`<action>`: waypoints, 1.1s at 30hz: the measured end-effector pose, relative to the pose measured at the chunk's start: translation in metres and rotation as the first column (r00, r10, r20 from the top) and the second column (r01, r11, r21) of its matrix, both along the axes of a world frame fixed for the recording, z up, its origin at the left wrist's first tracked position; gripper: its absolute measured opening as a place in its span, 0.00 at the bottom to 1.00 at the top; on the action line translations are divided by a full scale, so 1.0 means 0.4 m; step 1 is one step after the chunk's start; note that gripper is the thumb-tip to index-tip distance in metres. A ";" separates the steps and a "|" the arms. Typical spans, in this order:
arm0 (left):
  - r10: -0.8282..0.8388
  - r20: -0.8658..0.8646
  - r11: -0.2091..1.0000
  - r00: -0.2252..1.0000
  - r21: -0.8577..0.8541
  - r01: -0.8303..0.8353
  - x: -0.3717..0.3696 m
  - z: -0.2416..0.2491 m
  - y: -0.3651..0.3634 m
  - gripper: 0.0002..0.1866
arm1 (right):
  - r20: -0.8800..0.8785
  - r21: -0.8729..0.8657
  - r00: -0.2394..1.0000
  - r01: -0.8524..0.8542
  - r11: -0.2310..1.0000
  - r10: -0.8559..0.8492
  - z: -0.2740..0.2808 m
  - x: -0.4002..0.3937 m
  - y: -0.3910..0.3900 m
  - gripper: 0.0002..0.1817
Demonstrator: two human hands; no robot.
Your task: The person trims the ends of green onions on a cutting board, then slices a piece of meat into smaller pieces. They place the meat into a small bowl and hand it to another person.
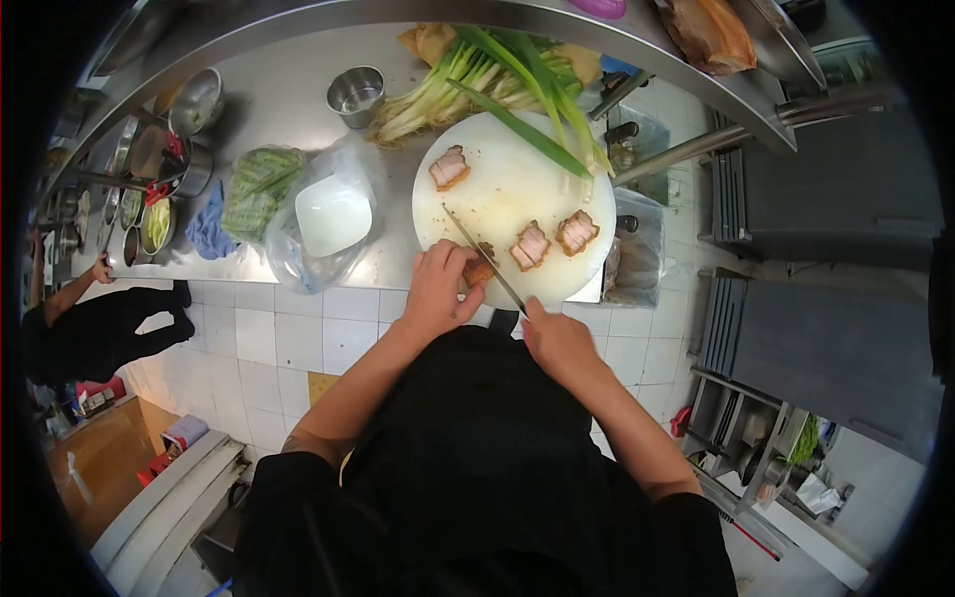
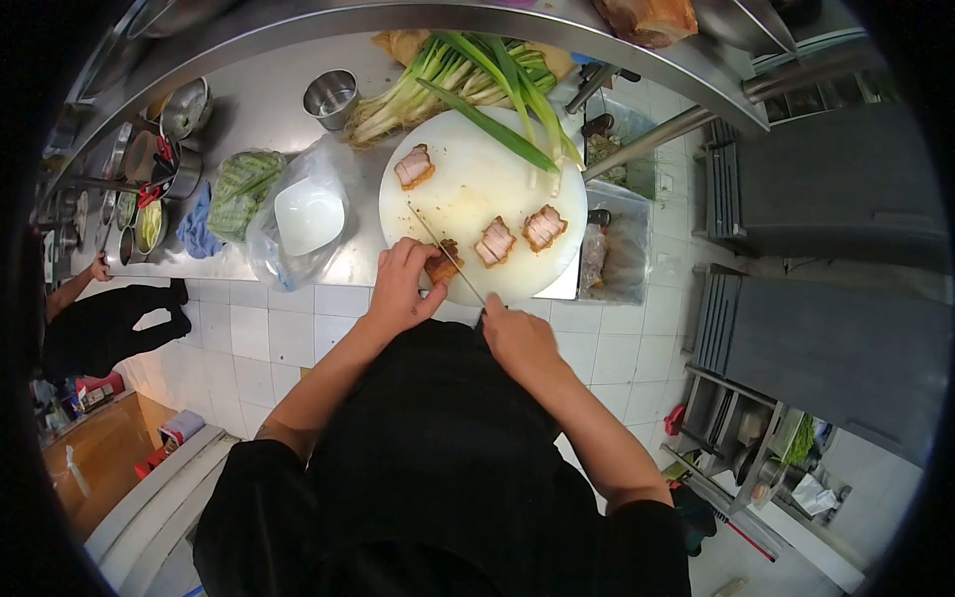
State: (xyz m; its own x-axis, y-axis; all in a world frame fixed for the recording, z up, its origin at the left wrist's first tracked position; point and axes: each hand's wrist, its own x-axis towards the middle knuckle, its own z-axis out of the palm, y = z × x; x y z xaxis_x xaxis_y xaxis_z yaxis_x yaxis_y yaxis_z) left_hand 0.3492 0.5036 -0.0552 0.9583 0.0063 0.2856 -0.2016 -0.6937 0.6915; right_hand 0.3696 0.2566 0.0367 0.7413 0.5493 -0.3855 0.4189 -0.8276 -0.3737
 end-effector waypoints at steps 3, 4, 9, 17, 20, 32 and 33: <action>-0.024 -0.020 1.000 1.000 0.011 0.024 -0.005 0.000 0.006 0.27 | 0.075 0.103 0.997 -0.001 0.995 -0.007 -0.097 0.015 0.023 0.11; -0.022 -0.006 1.000 1.000 0.009 0.022 -0.013 0.002 0.006 0.27 | 0.084 0.129 0.996 -0.002 0.992 -0.009 -0.099 0.007 0.014 0.11; -0.003 0.033 1.000 0.999 0.025 0.002 -0.017 -0.014 0.003 0.31 | 0.086 0.235 0.993 0.054 0.970 -0.076 0.028 0.000 -0.027 0.12; 0.001 0.047 1.000 0.999 0.003 -0.001 -0.023 -0.010 0.007 0.30 | 0.043 0.060 0.999 0.027 0.998 -0.029 0.143 -0.060 -0.105 0.11; -0.010 0.025 1.000 1.000 -0.016 0.010 -0.030 0.010 0.020 0.29 | -0.018 -0.007 1.000 0.006 1.000 -0.007 0.148 -0.085 -0.118 0.11; -0.071 -0.023 0.996 0.997 0.058 0.072 -0.009 0.021 0.037 0.25 | -0.019 -0.059 1.000 0.003 0.998 -0.004 0.161 -0.126 -0.113 0.11; -0.070 -0.028 0.995 0.997 0.062 0.072 -0.009 0.021 0.036 0.24 | -0.031 -0.076 1.000 0.002 0.997 -0.004 0.170 -0.125 -0.110 0.11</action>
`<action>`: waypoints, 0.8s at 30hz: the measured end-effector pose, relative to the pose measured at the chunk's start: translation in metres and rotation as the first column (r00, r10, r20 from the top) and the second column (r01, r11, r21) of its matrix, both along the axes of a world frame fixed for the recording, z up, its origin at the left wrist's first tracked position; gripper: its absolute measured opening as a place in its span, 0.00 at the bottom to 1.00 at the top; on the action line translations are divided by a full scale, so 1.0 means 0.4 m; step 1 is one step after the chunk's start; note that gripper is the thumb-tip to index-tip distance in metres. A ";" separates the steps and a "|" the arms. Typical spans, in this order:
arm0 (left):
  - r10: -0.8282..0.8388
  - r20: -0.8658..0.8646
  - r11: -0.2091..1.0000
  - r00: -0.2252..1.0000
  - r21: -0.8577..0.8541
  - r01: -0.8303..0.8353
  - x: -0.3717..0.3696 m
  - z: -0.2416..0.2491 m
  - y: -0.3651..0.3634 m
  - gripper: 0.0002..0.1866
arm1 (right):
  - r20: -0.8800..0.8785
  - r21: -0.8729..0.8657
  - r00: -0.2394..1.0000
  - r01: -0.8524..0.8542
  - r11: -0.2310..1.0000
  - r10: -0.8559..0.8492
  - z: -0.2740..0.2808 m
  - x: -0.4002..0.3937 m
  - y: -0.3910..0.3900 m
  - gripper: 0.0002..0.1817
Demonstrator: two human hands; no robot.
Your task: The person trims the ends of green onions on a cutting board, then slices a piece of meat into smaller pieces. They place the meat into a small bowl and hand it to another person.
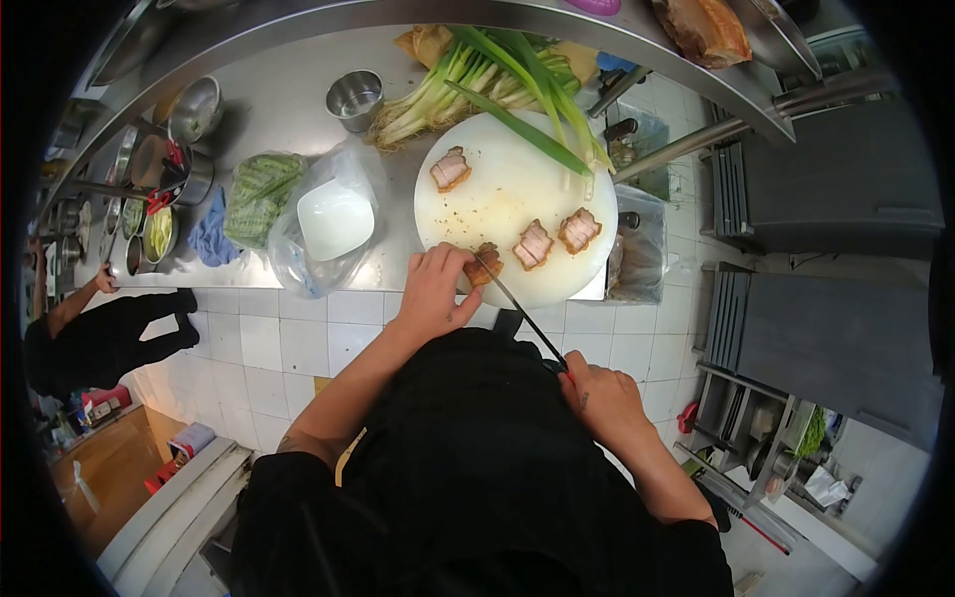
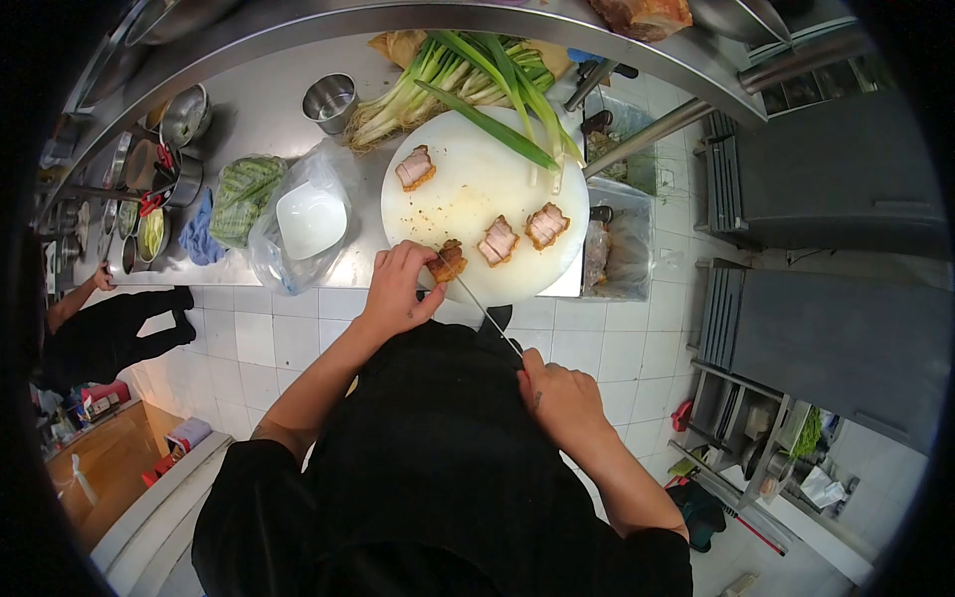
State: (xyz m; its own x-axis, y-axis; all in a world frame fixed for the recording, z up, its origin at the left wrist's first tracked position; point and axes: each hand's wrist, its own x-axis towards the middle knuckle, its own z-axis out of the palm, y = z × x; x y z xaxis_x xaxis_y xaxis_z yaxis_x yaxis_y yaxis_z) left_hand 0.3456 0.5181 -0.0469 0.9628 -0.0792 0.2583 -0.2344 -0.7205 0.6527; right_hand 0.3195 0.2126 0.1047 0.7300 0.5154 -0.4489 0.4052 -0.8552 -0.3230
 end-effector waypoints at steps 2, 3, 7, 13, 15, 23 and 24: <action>0.005 -0.003 1.000 1.000 -0.011 -0.005 0.001 -0.008 -0.002 0.24 | -0.024 -0.032 1.000 -0.001 0.999 0.001 0.022 0.005 0.013 0.11; 0.007 -0.005 1.000 1.000 -0.016 -0.007 0.001 -0.012 -0.003 0.24 | -0.026 -0.037 1.000 -0.005 0.999 0.004 0.030 0.010 0.022 0.10; 0.020 0.012 1.000 1.000 -0.015 -0.019 0.002 -0.021 -0.006 0.25 | -0.011 0.011 1.000 -0.008 1.000 0.008 -0.003 0.076 0.116 0.09; 0.042 -0.002 0.998 0.999 -0.046 -0.042 -0.001 -0.030 -0.010 0.26 | 0.045 0.054 0.999 0.015 0.998 -0.018 -0.113 0.121 0.189 0.09; 0.050 0.011 0.997 0.999 -0.054 -0.049 -0.002 -0.029 -0.014 0.25 | -0.009 0.001 1.000 0.017 1.000 -0.017 -0.052 0.101 0.143 0.11; 0.047 0.029 0.997 0.998 -0.064 -0.046 -0.002 -0.021 -0.013 0.25 | 0.037 0.096 0.999 0.030 0.995 -0.034 -0.179 0.095 0.140 0.10; 0.047 0.029 0.997 0.998 -0.069 -0.045 -0.004 -0.021 -0.013 0.25 | 0.056 0.118 0.998 0.032 0.993 -0.039 -0.215 0.102 0.158 0.10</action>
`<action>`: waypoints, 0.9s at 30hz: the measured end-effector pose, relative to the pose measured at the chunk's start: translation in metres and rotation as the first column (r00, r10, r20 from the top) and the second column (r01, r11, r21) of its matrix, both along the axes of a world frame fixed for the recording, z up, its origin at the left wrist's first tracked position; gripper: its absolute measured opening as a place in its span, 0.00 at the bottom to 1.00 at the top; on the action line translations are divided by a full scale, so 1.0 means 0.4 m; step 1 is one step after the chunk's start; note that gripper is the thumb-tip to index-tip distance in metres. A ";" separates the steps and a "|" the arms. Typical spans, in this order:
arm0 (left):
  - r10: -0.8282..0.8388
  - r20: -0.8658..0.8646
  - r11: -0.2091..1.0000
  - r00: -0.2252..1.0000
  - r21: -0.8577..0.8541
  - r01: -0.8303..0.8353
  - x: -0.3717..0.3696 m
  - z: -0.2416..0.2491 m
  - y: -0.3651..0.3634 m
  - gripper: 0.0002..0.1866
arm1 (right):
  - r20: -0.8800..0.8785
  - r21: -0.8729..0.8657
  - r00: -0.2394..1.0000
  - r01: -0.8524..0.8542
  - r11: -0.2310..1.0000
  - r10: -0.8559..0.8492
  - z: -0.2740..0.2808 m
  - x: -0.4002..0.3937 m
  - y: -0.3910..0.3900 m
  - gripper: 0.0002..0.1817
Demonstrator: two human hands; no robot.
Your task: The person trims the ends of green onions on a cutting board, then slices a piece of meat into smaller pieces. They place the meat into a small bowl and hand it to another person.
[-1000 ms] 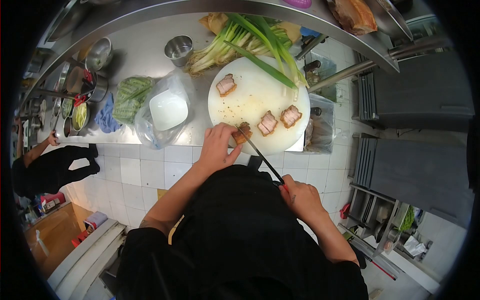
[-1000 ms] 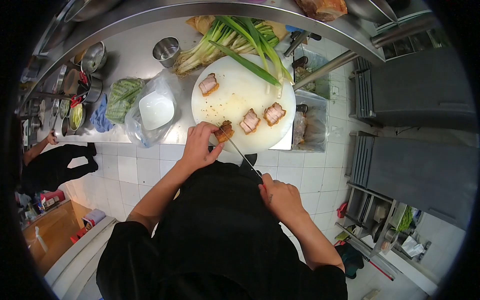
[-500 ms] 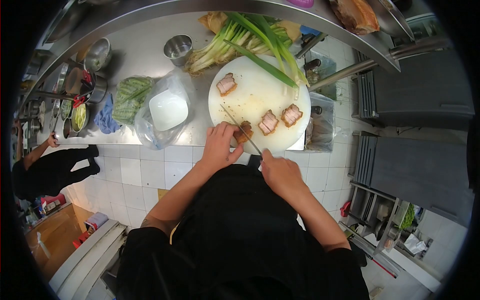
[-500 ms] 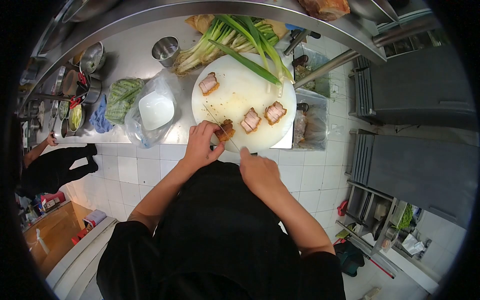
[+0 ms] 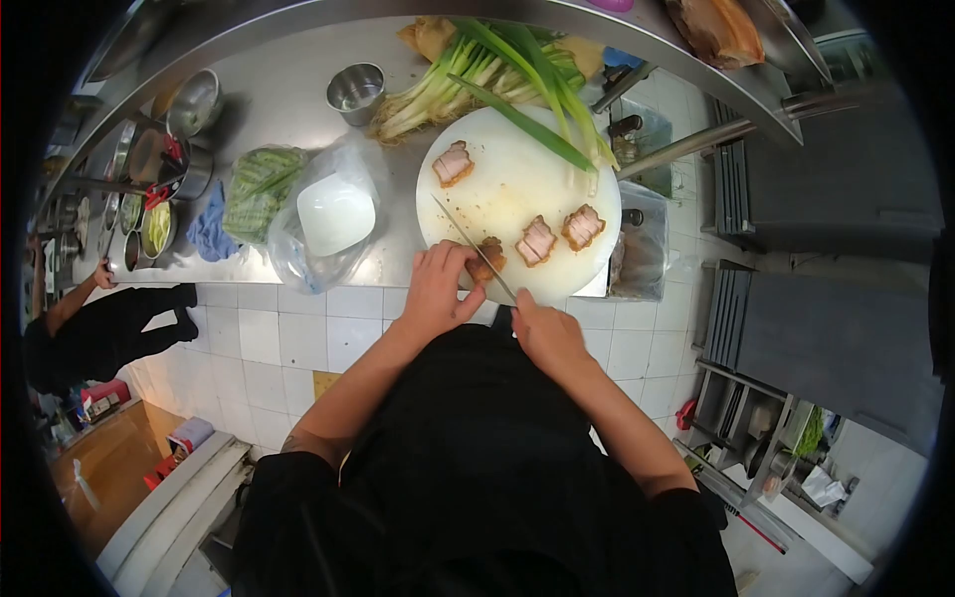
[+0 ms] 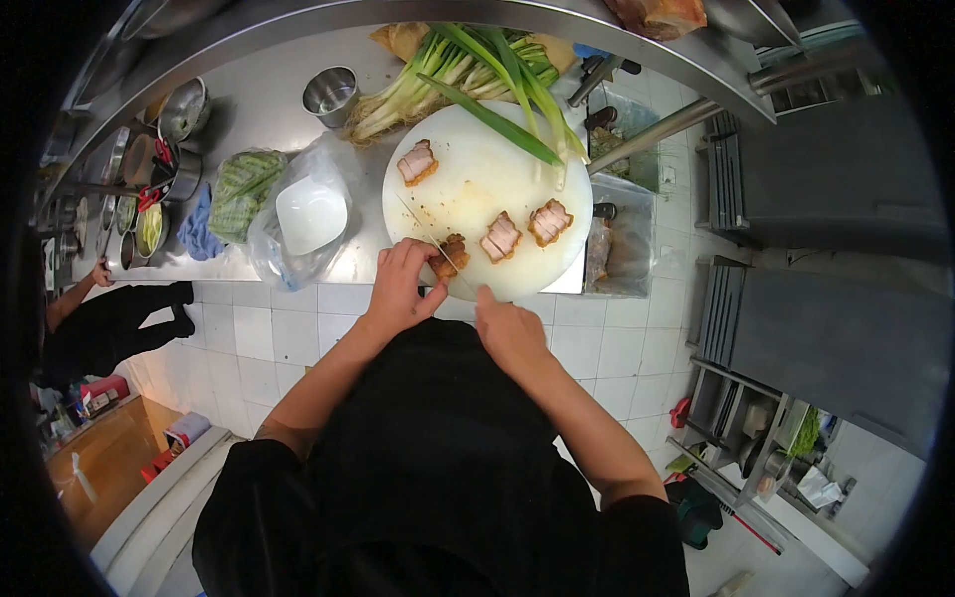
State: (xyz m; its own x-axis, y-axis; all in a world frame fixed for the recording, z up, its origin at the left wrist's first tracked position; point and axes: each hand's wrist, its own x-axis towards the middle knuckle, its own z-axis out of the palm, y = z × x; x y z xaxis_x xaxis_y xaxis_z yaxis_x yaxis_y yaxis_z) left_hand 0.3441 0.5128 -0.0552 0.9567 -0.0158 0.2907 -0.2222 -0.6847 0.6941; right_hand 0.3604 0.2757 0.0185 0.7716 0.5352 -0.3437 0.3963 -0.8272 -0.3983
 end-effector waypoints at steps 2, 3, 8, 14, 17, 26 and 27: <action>-0.012 0.002 1.000 1.000 0.005 0.012 0.001 -0.001 0.004 0.26 | 0.046 0.050 0.999 0.000 0.999 -0.003 -0.045 0.018 0.030 0.10; -0.021 -0.002 1.000 1.000 0.005 0.021 -0.004 -0.001 0.005 0.26 | 0.038 0.055 0.999 -0.003 0.998 0.001 -0.036 0.016 0.028 0.10; 0.007 0.023 1.000 1.000 0.003 -0.007 -0.015 -0.021 -0.003 0.31 | 0.021 0.144 1.000 0.010 0.989 -0.013 0.115 0.006 -0.031 0.11; 0.015 0.044 0.999 0.999 -0.037 -0.013 -0.022 -0.005 0.005 0.31 | -0.007 0.028 1.000 0.013 1.000 -0.013 0.188 -0.053 -0.106 0.11; 0.006 0.033 0.999 0.999 -0.047 -0.005 -0.036 -0.002 0.021 0.29 | -0.048 -0.047 0.999 -0.009 0.999 0.006 0.195 -0.079 -0.122 0.10; -0.020 -0.036 0.999 0.999 -0.050 0.018 -0.028 0.006 0.028 0.25 | -0.081 -0.093 0.996 -0.039 0.995 0.032 0.199 -0.110 -0.139 0.11; -0.020 -0.040 0.999 0.999 -0.051 0.018 -0.027 0.009 0.028 0.25 | -0.079 -0.091 0.996 -0.040 0.995 0.033 0.199 -0.112 -0.140 0.10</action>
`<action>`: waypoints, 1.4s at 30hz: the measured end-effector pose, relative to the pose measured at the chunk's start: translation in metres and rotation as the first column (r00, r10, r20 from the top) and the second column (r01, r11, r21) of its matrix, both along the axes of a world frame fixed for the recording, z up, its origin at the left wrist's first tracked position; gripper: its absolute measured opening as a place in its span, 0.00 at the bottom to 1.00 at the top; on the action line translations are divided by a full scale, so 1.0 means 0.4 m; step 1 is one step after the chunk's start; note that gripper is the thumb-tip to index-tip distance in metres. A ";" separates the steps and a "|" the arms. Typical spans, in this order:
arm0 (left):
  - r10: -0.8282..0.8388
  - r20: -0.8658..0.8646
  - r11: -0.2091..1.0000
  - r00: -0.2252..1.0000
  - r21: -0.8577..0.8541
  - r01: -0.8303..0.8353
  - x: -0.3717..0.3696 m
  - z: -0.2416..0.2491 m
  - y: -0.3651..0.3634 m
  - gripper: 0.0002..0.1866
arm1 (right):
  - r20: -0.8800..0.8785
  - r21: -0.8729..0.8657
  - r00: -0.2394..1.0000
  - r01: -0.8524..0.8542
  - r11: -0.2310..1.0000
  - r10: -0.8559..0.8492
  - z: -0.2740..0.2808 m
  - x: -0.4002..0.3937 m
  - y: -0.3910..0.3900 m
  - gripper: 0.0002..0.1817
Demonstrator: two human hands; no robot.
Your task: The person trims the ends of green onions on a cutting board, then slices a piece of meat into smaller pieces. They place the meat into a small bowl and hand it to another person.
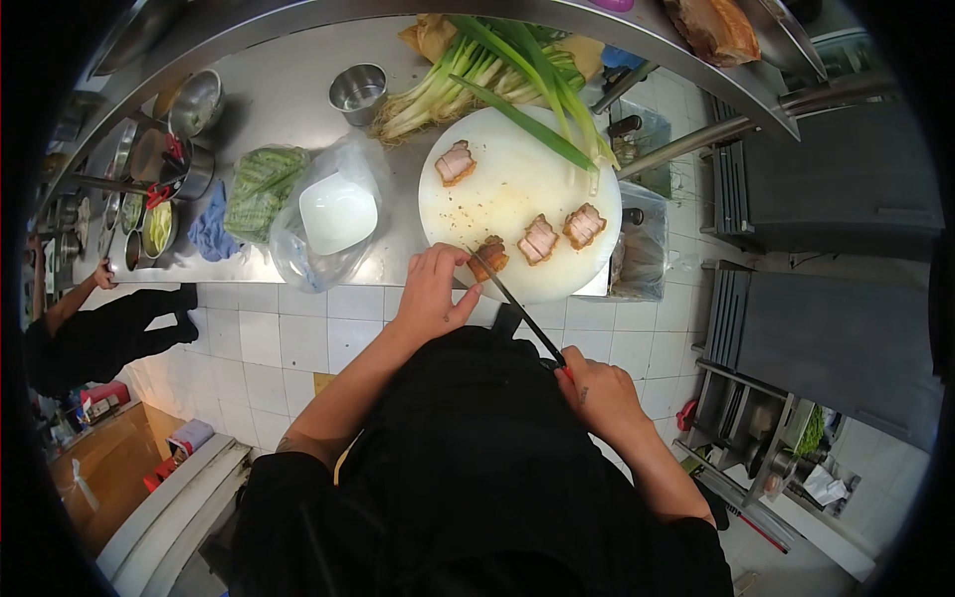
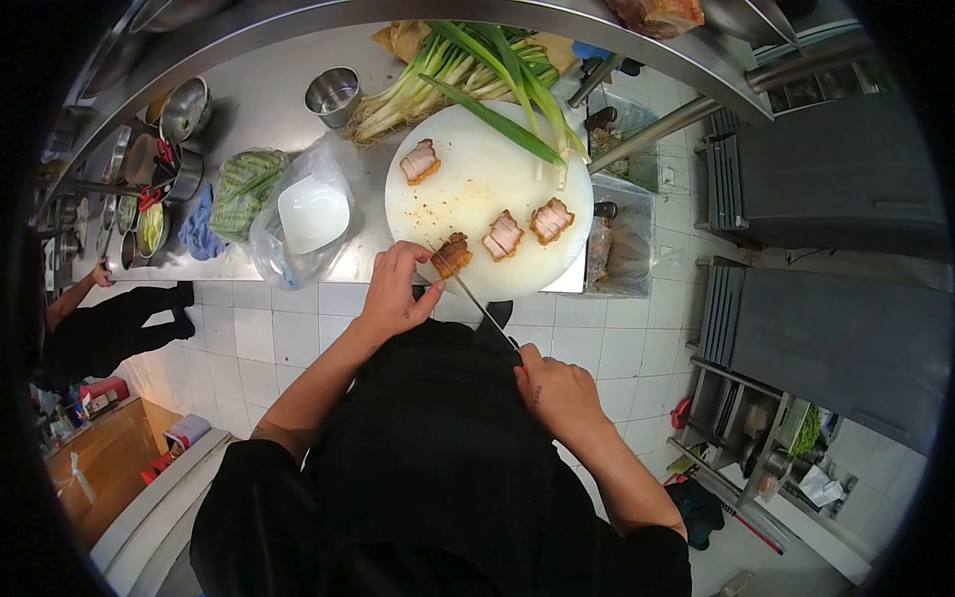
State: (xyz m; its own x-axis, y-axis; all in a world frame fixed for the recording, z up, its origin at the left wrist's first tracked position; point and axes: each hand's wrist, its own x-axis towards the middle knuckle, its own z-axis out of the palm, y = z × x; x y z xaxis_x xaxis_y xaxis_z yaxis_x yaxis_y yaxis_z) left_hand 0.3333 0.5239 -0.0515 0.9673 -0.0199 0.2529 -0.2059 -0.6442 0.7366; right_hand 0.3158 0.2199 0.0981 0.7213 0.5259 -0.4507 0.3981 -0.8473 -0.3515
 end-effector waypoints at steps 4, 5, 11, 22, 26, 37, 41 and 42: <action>-0.012 0.004 0.999 1.000 0.038 0.012 0.007 0.012 0.000 0.24 | 0.004 0.005 1.000 -0.003 1.000 0.003 0.003 -0.003 0.002 0.10; -0.010 0.003 0.999 1.000 0.043 0.010 0.008 0.010 -0.001 0.24 | 0.004 0.000 1.000 -0.004 1.000 0.004 0.008 -0.004 0.003 0.10; 0.004 -0.006 0.998 1.000 0.058 -0.003 0.014 0.008 -0.005 0.23 | -0.031 -0.060 1.000 -0.006 0.998 0.005 0.048 0.002 0.018 0.10; 0.058 0.032 0.998 0.998 0.019 -0.058 0.011 -0.022 -0.019 0.23 | 0.023 0.050 1.000 0.019 0.999 -0.020 -0.111 0.113 0.207 0.09; 0.058 0.036 0.998 0.998 0.012 -0.059 0.015 -0.023 -0.022 0.22 | -0.026 0.011 0.999 0.036 0.999 -0.036 -0.040 0.086 0.157 0.09; 0.049 0.078 0.999 0.996 -0.017 -0.048 0.008 -0.040 -0.021 0.22 | 0.100 0.148 0.994 0.032 0.988 -0.048 -0.244 0.102 0.189 0.11; 0.035 0.097 0.999 0.995 -0.030 -0.032 0.004 -0.032 -0.023 0.25 | 0.085 0.277 0.993 0.056 0.959 -0.083 -0.184 0.113 0.144 0.14; 0.030 0.108 0.999 0.994 -0.035 -0.026 0.003 -0.029 -0.024 0.25 | 0.095 0.343 0.987 0.088 0.935 -0.128 -0.148 0.113 0.118 0.14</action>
State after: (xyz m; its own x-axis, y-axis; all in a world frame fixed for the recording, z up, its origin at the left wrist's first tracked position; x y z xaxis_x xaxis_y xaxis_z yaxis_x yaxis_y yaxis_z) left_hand 0.3345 0.5143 -0.0631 0.9341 0.0172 0.3566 -0.2680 -0.6260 0.7323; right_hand 0.3609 0.2673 0.0388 0.8183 0.5483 -0.1723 0.3648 -0.7271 -0.5816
